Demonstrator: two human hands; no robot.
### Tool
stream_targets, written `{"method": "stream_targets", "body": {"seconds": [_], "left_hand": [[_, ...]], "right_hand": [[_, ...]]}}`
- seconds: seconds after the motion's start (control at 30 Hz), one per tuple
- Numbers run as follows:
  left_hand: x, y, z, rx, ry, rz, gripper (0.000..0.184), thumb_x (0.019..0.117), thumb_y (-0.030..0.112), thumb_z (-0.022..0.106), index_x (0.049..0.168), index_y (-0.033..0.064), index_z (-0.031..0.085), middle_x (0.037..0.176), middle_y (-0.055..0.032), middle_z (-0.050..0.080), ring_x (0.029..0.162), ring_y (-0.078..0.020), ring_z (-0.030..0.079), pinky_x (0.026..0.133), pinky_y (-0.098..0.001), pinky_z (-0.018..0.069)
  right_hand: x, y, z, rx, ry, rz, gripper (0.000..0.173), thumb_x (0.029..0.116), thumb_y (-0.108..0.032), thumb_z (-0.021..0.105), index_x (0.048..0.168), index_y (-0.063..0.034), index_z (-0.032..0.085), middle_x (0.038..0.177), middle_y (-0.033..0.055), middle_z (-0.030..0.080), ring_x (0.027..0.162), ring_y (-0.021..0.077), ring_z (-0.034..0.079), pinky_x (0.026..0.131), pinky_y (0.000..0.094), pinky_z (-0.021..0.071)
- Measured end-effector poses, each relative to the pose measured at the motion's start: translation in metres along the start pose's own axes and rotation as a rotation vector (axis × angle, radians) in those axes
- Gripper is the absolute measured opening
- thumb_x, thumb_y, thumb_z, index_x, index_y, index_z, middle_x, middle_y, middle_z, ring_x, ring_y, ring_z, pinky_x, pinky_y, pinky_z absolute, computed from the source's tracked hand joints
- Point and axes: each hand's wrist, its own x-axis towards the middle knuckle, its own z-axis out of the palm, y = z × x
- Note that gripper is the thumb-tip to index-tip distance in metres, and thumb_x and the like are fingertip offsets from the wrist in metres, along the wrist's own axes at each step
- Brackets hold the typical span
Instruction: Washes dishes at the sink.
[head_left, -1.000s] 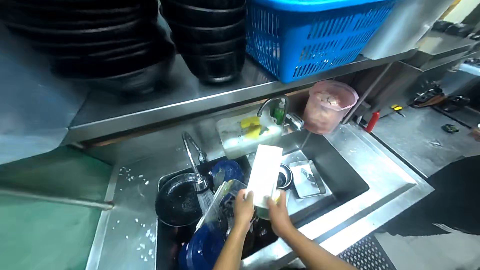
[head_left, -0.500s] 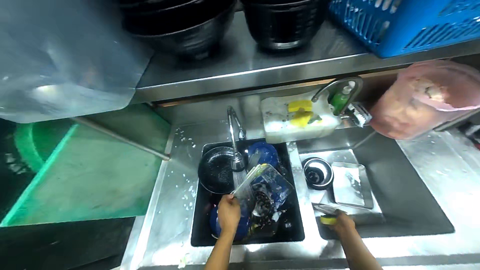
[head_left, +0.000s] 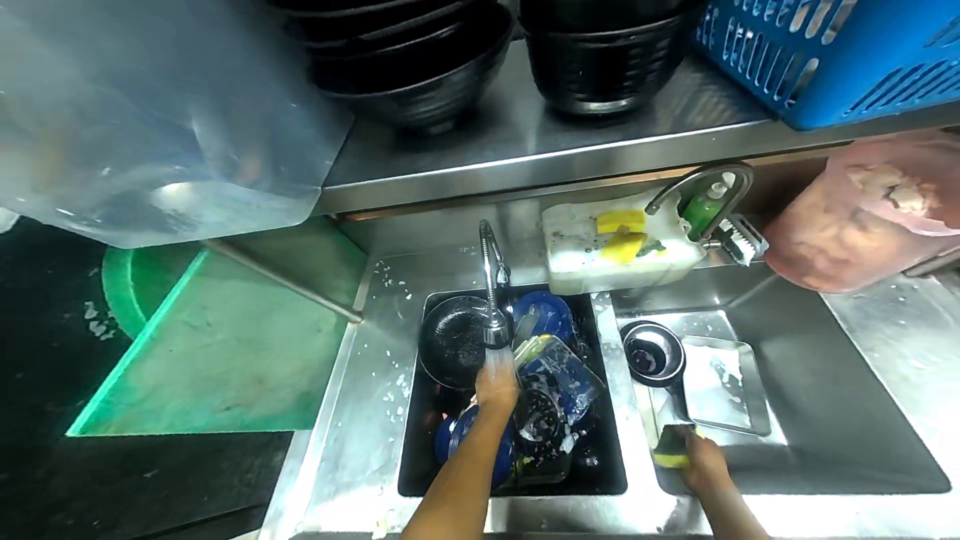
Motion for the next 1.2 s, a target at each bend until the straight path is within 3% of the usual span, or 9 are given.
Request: {"method": "stream_targets", "body": {"seconds": [0.23, 0.43, 0.53, 0.63, 0.8, 0.9, 1.07, 1.13, 1.2], "left_hand": [[0.008, 0.003, -0.009, 0.092, 0.026, 0.100, 0.044, 0.0906, 0.006, 0.063, 0.135, 0.0062, 0.060, 0.134, -0.0214, 0.061, 0.125, -0.0400, 0.060, 0.096, -0.0563, 0.0545], [-0.027, 0.006, -0.038, -0.039, 0.133, 0.225, 0.034, 0.1034, 0.017, 0.047, 0.134, 0.0058, 0.058, 0.129, -0.0185, 0.065, 0.119, -0.0351, 0.065, 0.097, -0.0519, 0.0552], [-0.049, 0.012, -0.047, -0.186, 0.301, 0.411, 0.035, 0.1051, 0.017, 0.044, 0.133, 0.0040, 0.062, 0.136, -0.0158, 0.063, 0.128, -0.0300, 0.061, 0.107, -0.0457, 0.0501], [-0.058, 0.022, -0.048, -0.348, 0.542, 0.531, 0.030, 0.1016, 0.013, 0.051, 0.124, -0.0003, 0.066, 0.123, -0.0180, 0.069, 0.121, -0.0330, 0.065, 0.104, -0.0465, 0.0524], [-0.056, 0.026, -0.043, -0.688, 0.187, 0.301, 0.038, 0.1052, 0.020, 0.055, 0.141, 0.0070, 0.053, 0.127, -0.0182, 0.065, 0.117, -0.0314, 0.065, 0.103, -0.0505, 0.0530], [-0.046, 0.008, -0.005, -0.997, 0.042, 0.106, 0.041, 0.1058, 0.018, 0.055, 0.143, 0.0020, 0.049, 0.131, -0.0230, 0.063, 0.118, -0.0328, 0.064, 0.102, -0.0503, 0.0529], [-0.034, -0.031, 0.019, -1.461, 0.020, -0.113, 0.040, 0.1035, 0.014, 0.060, 0.140, 0.0003, 0.053, 0.130, -0.0222, 0.062, 0.115, -0.0309, 0.063, 0.096, -0.0506, 0.0545], [-0.029, -0.042, 0.015, -1.633, 0.040, -0.107, 0.035, 0.1031, 0.007, 0.057, 0.138, 0.0037, 0.056, 0.123, -0.0194, 0.066, 0.105, -0.0288, 0.067, 0.086, -0.0487, 0.0577], [-0.027, -0.049, 0.005, -1.786, 0.063, -0.034, 0.036, 0.1032, 0.000, 0.050, 0.139, 0.0059, 0.054, 0.124, -0.0172, 0.066, 0.106, -0.0283, 0.068, 0.088, -0.0499, 0.0585]], "right_hand": [[-0.038, -0.023, -0.021, 0.068, -0.070, -0.085, 0.044, 0.0978, -0.020, 0.066, 0.136, -0.0046, 0.052, 0.112, 0.0197, 0.066, 0.094, 0.0303, 0.068, 0.076, 0.0523, 0.0581], [-0.061, -0.030, -0.035, 0.237, -0.074, -0.041, 0.041, 0.1000, -0.022, 0.062, 0.137, -0.0066, 0.051, 0.111, 0.0186, 0.066, 0.091, 0.0299, 0.068, 0.073, 0.0523, 0.0585], [-0.081, -0.042, -0.026, 0.380, -0.172, -0.020, 0.036, 0.1040, -0.033, 0.051, 0.131, -0.0090, 0.054, 0.105, 0.0138, 0.068, 0.088, 0.0248, 0.069, 0.071, 0.0481, 0.0598], [-0.110, -0.067, -0.001, 0.365, -0.315, -0.146, 0.041, 0.1072, -0.033, 0.044, 0.138, -0.0079, 0.051, 0.108, 0.0133, 0.069, 0.092, 0.0229, 0.070, 0.076, 0.0453, 0.0605], [-0.141, -0.107, 0.045, 0.134, -0.478, -0.445, 0.039, 0.1043, -0.022, 0.050, 0.139, -0.0037, 0.055, 0.117, 0.0142, 0.068, 0.101, 0.0230, 0.069, 0.083, 0.0424, 0.0603], [-0.152, -0.112, 0.055, 0.052, -0.529, -0.490, 0.035, 0.1038, -0.021, 0.052, 0.135, -0.0055, 0.059, 0.116, 0.0136, 0.069, 0.101, 0.0228, 0.070, 0.085, 0.0424, 0.0601], [-0.150, -0.086, 0.051, 0.070, -0.566, -0.388, 0.035, 0.1052, -0.022, 0.051, 0.135, -0.0051, 0.058, 0.114, 0.0157, 0.069, 0.099, 0.0251, 0.070, 0.083, 0.0441, 0.0607], [-0.148, -0.075, 0.050, 0.085, -0.558, -0.327, 0.035, 0.1060, -0.022, 0.050, 0.136, -0.0044, 0.058, 0.112, 0.0160, 0.069, 0.096, 0.0250, 0.070, 0.080, 0.0432, 0.0610], [-0.147, -0.065, 0.050, 0.076, -0.552, -0.290, 0.034, 0.1062, -0.022, 0.050, 0.133, -0.0033, 0.058, 0.109, 0.0159, 0.070, 0.094, 0.0247, 0.071, 0.079, 0.0426, 0.0612]]}}
